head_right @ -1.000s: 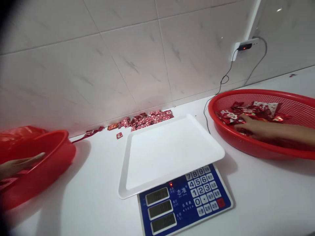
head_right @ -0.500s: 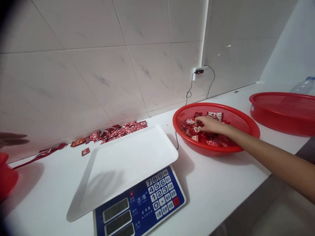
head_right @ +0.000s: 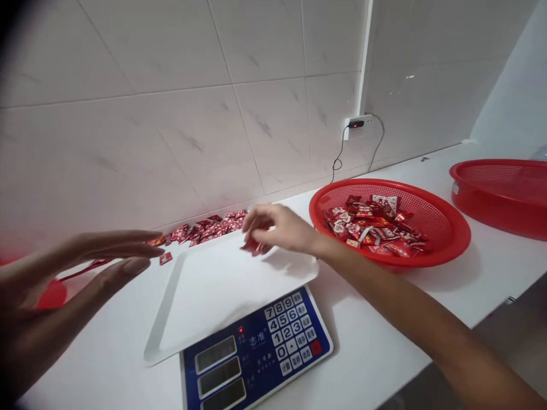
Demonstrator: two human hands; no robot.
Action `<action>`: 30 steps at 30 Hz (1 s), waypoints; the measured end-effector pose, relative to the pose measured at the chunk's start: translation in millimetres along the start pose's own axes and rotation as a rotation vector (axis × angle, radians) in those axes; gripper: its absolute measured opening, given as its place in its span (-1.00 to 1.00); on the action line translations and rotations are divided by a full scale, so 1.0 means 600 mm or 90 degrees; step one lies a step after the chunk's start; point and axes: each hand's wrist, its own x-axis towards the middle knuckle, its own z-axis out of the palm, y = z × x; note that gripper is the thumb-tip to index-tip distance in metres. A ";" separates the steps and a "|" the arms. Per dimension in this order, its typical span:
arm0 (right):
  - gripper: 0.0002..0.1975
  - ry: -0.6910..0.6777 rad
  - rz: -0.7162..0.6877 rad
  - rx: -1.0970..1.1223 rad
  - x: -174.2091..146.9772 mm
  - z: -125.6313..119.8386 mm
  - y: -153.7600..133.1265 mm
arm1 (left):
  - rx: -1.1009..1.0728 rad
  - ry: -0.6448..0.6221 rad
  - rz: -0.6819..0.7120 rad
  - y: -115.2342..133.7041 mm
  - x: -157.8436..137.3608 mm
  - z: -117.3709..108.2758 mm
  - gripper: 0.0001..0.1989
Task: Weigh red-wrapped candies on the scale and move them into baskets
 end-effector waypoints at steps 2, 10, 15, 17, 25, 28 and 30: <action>-0.84 -0.106 0.012 -0.050 0.014 0.024 0.016 | 0.011 -0.009 -0.004 -0.008 -0.004 -0.005 -0.82; -0.70 0.015 -0.009 -0.185 0.014 -0.009 0.020 | 0.077 -0.031 0.036 -0.037 -0.003 -0.006 -0.73; -0.57 -0.038 -0.030 -0.239 0.016 -0.004 0.036 | 0.107 -0.097 0.027 -0.029 0.009 0.011 -0.61; -0.53 -0.001 -0.036 -0.267 0.008 -0.017 0.032 | 0.124 -0.101 0.024 -0.029 0.010 0.012 -0.59; -0.60 0.255 -0.046 -0.426 -0.058 -0.108 -0.027 | 0.091 -0.063 0.027 -0.019 0.004 0.006 -0.71; -0.65 0.424 0.069 -0.501 -0.066 -0.128 -0.026 | 0.102 -0.065 0.032 -0.020 0.002 0.009 -0.70; -0.61 0.433 0.205 -0.605 -0.071 -0.149 -0.004 | 0.126 -0.073 0.067 -0.026 0.002 0.010 -0.66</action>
